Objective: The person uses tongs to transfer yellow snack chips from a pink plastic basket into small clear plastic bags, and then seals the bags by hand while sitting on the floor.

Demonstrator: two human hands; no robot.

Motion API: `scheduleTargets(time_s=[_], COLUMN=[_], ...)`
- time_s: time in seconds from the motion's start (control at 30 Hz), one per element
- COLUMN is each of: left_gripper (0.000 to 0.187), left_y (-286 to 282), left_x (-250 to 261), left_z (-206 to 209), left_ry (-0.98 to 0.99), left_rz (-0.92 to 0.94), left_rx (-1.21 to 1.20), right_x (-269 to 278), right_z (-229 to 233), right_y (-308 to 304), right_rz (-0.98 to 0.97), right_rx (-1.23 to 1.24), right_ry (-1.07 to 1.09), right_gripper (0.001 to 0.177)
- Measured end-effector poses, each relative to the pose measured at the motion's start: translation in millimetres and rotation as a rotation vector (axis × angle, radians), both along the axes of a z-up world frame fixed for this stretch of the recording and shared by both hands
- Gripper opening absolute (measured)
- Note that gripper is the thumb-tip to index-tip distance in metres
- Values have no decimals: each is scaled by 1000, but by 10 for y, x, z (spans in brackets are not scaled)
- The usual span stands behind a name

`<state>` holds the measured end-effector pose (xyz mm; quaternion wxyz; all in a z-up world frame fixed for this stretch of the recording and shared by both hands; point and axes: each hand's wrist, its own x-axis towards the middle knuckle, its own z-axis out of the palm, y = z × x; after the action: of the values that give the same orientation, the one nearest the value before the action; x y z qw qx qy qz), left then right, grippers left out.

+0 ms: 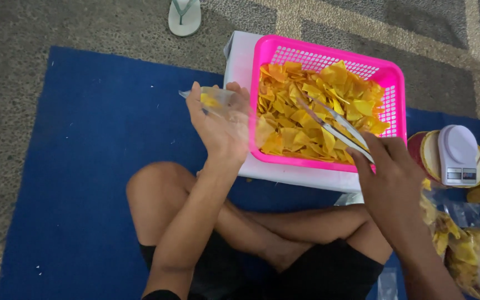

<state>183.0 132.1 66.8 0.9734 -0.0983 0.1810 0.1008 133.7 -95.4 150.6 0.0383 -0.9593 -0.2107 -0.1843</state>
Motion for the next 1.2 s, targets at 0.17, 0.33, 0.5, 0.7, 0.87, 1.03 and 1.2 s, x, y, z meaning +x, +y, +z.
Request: scheduleTargets(time_s=[0.17, 0.33, 0.5, 0.7, 0.87, 1.03, 1.2], left_gripper=[36, 57, 58, 57, 31, 34, 28], left_y=[-5, -46, -42, -31, 7, 16, -17], left_x=[-3, 60, 31, 34, 36, 112, 128], left_z=[34, 48, 112, 134, -21, -152, -147], left_ry=[-16, 126, 120, 140, -25, 25, -15], left_rz=[-10, -34, -55, -45, 6, 22, 16], left_rx=[4, 71, 69, 64, -46, -23, -64], right_x=[289, 499, 615, 645, 223, -219, -568], right_z=[-128, -326, -442, -498, -19, 256, 303], right_y=[77, 44, 31, -47, 64, -142, -487], right_rz=[50, 44, 76, 73, 71, -58, -263], right_rx=[-169, -252, -216, -147, 77, 77, 248], right_ry=[-63, -148, -155, -139, 27, 109, 318], right_gripper=[25, 28, 28, 28, 25, 28, 42])
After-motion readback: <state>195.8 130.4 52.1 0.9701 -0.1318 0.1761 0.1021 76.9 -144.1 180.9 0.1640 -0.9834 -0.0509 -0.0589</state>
